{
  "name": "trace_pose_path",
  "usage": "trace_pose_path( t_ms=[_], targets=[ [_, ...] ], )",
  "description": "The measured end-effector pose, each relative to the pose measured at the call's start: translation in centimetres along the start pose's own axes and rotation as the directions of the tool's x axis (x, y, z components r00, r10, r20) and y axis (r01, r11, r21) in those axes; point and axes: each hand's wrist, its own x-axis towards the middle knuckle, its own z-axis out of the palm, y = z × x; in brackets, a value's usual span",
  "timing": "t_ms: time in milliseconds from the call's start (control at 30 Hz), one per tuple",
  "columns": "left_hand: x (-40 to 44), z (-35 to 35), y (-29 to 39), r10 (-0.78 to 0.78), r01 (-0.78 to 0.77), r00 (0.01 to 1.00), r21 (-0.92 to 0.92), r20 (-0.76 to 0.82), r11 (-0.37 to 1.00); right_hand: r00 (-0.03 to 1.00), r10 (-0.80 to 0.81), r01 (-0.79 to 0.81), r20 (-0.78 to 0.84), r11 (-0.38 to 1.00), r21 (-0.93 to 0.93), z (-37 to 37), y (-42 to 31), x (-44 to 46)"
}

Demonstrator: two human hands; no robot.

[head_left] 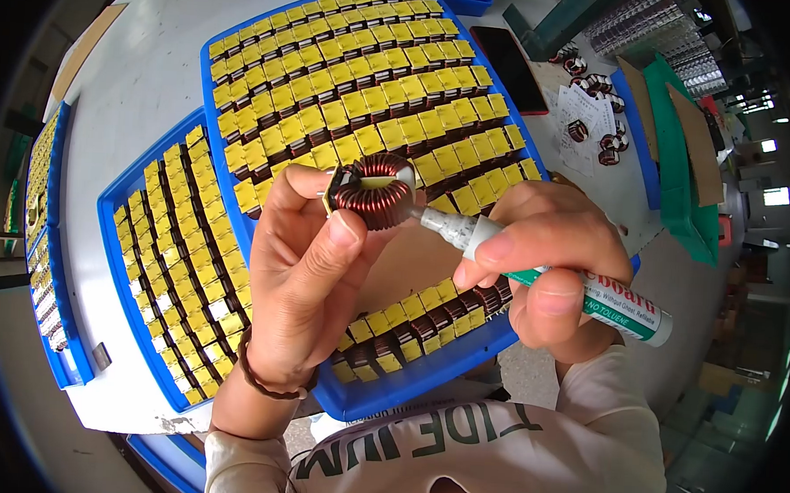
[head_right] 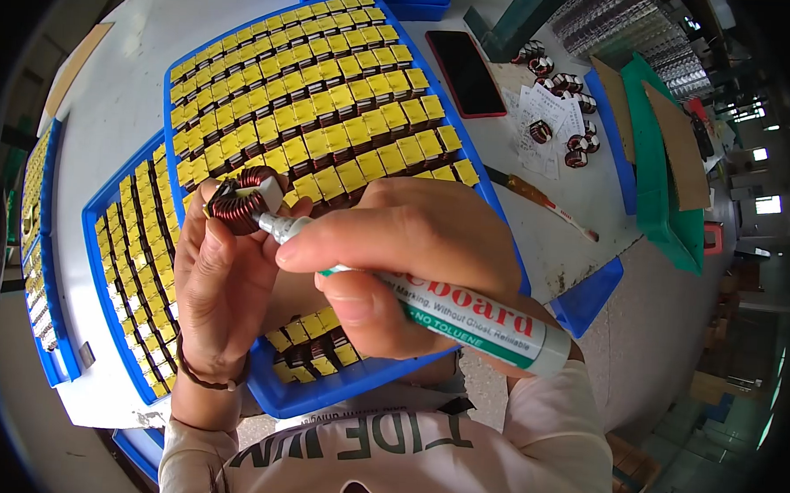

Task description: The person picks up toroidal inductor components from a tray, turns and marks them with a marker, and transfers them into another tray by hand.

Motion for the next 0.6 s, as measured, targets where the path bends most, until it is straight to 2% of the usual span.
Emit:
trace_pose_path(
  t_ms=[133, 300, 433, 600],
  targets=[
    [-0.03, 0.00, 0.04, -0.007, 0.007, 1.000, -0.007, -0.005, 1.000, 0.999, -0.027, 0.028, 0.026, 0.999, -0.023, -0.07, 0.24, 0.03],
    [-0.06, -0.18, 0.16, -0.025, 0.025, 1.000, 0.018, -0.016, 1.000, 0.999, 0.014, -0.013, 0.044, 0.999, -0.033, -0.14, -0.02, 0.11],
    [0.00, -0.12, 0.01, -0.006, 0.006, 1.000, 0.000, -0.017, 1.000, 0.999, 0.030, -0.029, -0.041, 0.999, 0.043, -0.06, -0.32, 0.15],
    [-0.02, 0.21, 0.11, -0.026, 0.026, 0.999, -0.015, -0.036, 1.000, 0.999, -0.008, 0.009, -0.052, 1.000, 0.012, 0.33, -0.07, 0.01]
  ],
)
